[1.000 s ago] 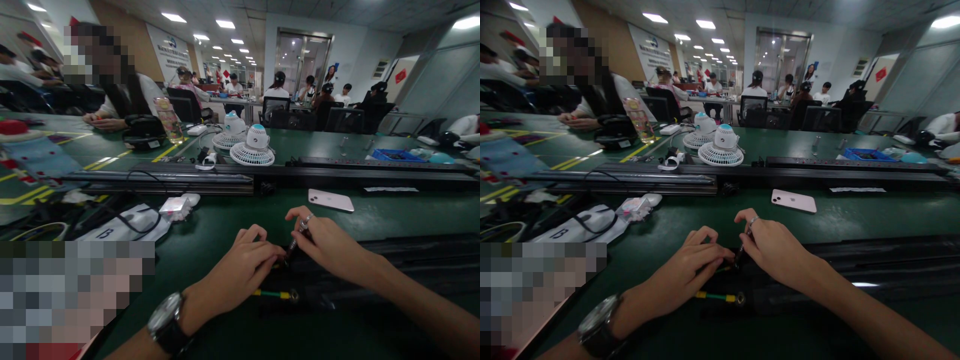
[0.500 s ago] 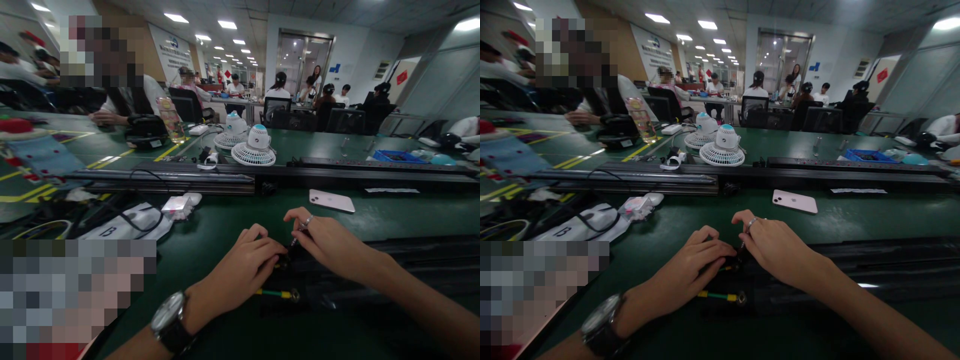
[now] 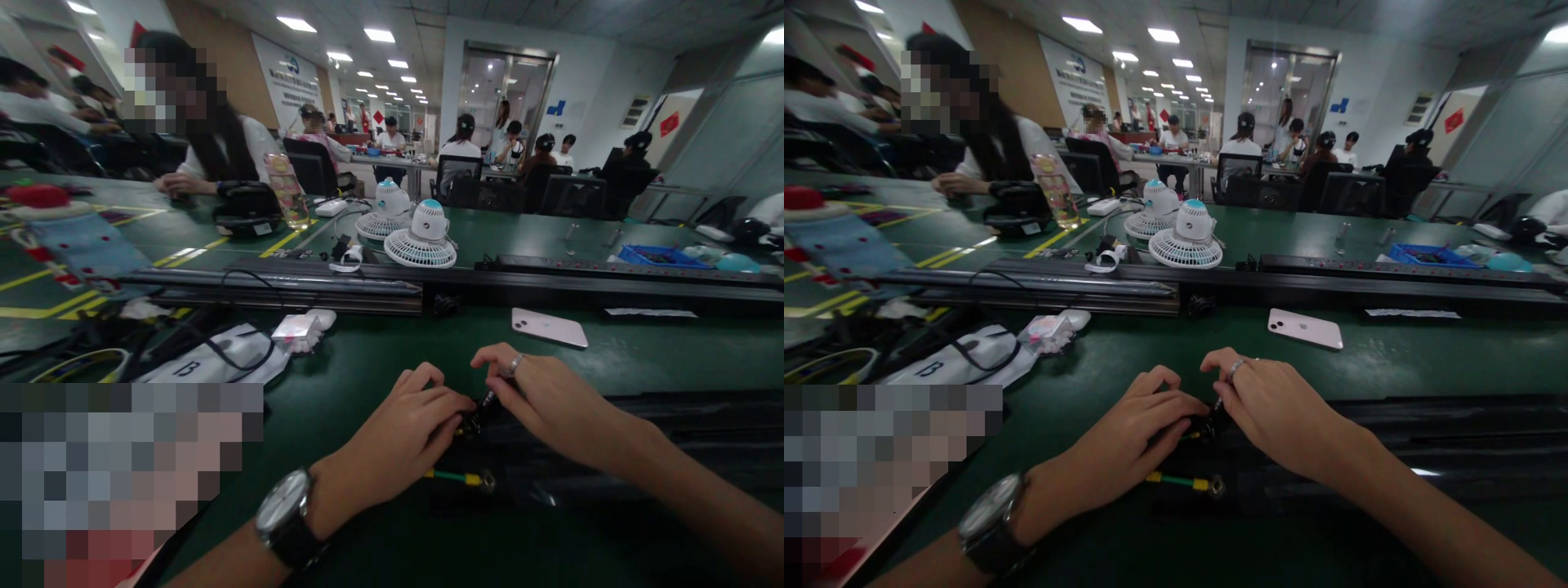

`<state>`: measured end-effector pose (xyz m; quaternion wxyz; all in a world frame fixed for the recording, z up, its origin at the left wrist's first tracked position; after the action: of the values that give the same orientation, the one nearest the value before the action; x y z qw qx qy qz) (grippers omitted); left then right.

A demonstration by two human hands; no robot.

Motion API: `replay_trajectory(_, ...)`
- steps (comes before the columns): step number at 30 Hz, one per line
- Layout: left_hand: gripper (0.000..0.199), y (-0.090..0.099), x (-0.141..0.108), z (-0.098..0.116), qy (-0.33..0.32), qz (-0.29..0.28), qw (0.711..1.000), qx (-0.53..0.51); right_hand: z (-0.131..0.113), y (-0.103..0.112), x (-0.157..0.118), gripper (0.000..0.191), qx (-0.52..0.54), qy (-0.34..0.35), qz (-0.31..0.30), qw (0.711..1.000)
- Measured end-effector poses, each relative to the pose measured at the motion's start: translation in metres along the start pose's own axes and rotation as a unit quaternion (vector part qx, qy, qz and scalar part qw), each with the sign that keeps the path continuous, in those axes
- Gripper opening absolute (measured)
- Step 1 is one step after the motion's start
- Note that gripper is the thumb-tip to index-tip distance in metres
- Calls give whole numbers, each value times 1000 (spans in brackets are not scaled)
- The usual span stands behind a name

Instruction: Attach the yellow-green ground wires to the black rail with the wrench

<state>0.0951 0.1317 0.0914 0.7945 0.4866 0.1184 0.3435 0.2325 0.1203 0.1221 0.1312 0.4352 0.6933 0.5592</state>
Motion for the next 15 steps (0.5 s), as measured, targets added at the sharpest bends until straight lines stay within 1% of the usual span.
replay_trajectory(6,28,-2,0,-2,7,0,1000,3,-1,2,1,26,-18,14,9,1000)
replay_trajectory(15,28,-1,0,-1,-5,8,1000,-3,-5,5,-1,24,-29,18,15,999)
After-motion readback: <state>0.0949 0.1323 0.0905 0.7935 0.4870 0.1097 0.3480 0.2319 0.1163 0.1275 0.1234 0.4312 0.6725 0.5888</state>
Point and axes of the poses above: each hand's wrist, its own x-axis towards the middle knuckle, its own y-axis out of the back of the hand, z = x × y, the point moved 8 cm from there along x, towards the middle knuckle, and after that the axes turned 13 degrees about y, right-handed, at the moved point
